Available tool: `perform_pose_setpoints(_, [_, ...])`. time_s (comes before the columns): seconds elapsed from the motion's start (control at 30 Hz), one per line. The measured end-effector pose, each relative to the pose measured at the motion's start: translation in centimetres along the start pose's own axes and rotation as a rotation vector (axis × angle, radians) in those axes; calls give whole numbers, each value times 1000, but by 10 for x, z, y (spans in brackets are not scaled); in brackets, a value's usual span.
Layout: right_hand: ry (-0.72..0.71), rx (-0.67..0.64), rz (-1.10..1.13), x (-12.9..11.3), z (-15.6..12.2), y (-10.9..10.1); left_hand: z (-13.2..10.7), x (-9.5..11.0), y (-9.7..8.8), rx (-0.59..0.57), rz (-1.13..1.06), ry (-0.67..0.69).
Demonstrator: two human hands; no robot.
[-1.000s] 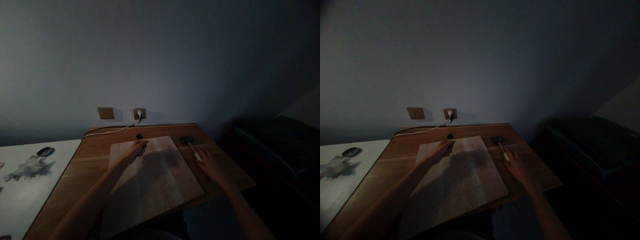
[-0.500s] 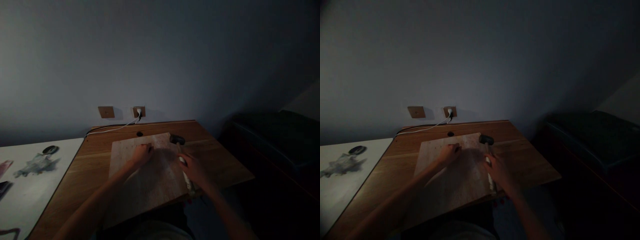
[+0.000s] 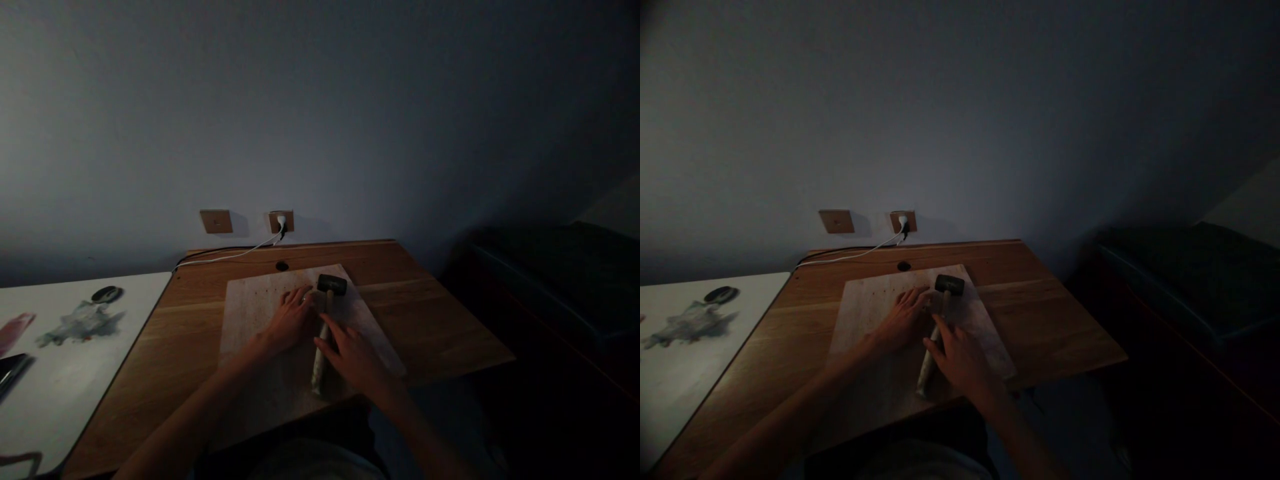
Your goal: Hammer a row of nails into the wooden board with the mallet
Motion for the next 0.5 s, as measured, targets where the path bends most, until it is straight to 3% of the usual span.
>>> perform_pose_setpoints(0.13, [-77,121,-5,21,-19,-11,-49,-2,-8,-46,118,0])
perform_pose_setpoints(0.27, [-119,231,-55,56,-33,-16,-128,-21,-20,30,385,-57])
perform_pose_setpoints(0.4, [-160,234,-165,79,-38,-8,-209,-49,-36,108,564,-224])
perform_pose_setpoints(0.5, [-175,200,-223,84,-37,-2,-237,-57,-41,131,548,-208])
Point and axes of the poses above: each hand's wrist, its own z-axis towards the middle knuckle, its own y-axis out of the palm, x = y × z, the point moved 3 cm from there along z, towards the middle knuckle, and after that the axes turned 5 degrees about z, right-handed, at the moved point
